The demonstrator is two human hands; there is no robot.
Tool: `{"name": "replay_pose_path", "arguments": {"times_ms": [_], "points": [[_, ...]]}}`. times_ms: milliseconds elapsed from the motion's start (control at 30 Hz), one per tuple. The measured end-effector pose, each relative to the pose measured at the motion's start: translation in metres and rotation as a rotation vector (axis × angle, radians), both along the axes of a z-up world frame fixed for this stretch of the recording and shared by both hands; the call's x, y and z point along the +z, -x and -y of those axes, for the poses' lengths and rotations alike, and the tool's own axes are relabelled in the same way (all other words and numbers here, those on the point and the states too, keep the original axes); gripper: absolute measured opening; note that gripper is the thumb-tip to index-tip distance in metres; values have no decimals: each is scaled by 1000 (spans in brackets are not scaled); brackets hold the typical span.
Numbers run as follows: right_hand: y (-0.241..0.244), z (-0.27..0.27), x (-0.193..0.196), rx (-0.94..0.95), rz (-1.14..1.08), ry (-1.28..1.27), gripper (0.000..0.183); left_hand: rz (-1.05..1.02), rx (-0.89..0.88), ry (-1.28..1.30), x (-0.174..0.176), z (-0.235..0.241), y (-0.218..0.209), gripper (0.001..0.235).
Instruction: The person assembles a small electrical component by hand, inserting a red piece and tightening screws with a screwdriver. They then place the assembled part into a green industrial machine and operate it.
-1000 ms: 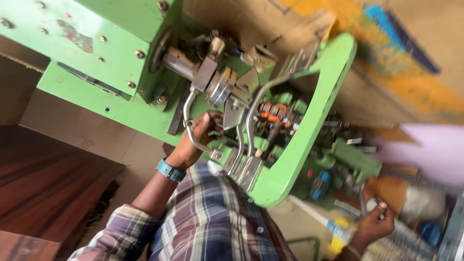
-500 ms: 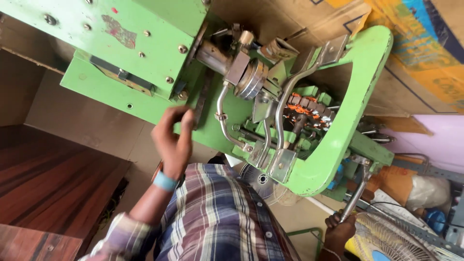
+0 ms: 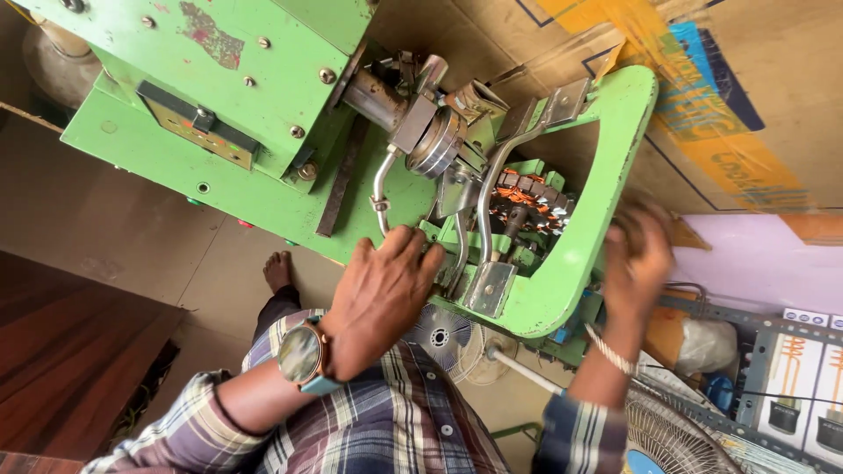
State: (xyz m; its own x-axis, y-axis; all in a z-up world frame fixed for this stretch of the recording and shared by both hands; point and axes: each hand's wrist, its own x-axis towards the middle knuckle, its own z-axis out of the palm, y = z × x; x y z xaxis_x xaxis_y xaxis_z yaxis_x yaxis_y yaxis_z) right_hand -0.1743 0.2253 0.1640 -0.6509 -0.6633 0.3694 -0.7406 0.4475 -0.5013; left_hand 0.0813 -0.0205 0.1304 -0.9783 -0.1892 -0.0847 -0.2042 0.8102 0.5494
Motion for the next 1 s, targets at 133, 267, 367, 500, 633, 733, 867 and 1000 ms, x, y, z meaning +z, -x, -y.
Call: {"name": "replay_pose_path", "arguments": {"times_ms": [133, 267, 367, 500, 633, 733, 867, 1000], "points": [[-20, 93, 31, 310, 127, -164, 30, -38, -39, 19, -26, -2, -5, 34], [-38, 130, 38, 462, 27, -302, 35, -107, 8, -31, -50, -5, -6, 42], [-33, 141, 32, 546, -51, -347, 41, -163, 98, -7, -69, -7, 0, 39], [-32, 133, 21, 490, -66, -346, 38, -212, 143, 33, -106, -6, 15, 38], [-32, 130, 19, 467, -12, -334, 45, -336, 150, -24, -141, 1, 40, 43], [-26, 129, 21, 530, 41, -305, 57, -456, 56, -210, -161, 19, 65, 49], [-12, 117, 8, 559, 57, -297, 66, -626, 4, -492, -173, 35, 74, 46], [3, 95, -19, 520, 442, -36, 51, -744, 288, -536, -166, 11, 27, 39]]}}
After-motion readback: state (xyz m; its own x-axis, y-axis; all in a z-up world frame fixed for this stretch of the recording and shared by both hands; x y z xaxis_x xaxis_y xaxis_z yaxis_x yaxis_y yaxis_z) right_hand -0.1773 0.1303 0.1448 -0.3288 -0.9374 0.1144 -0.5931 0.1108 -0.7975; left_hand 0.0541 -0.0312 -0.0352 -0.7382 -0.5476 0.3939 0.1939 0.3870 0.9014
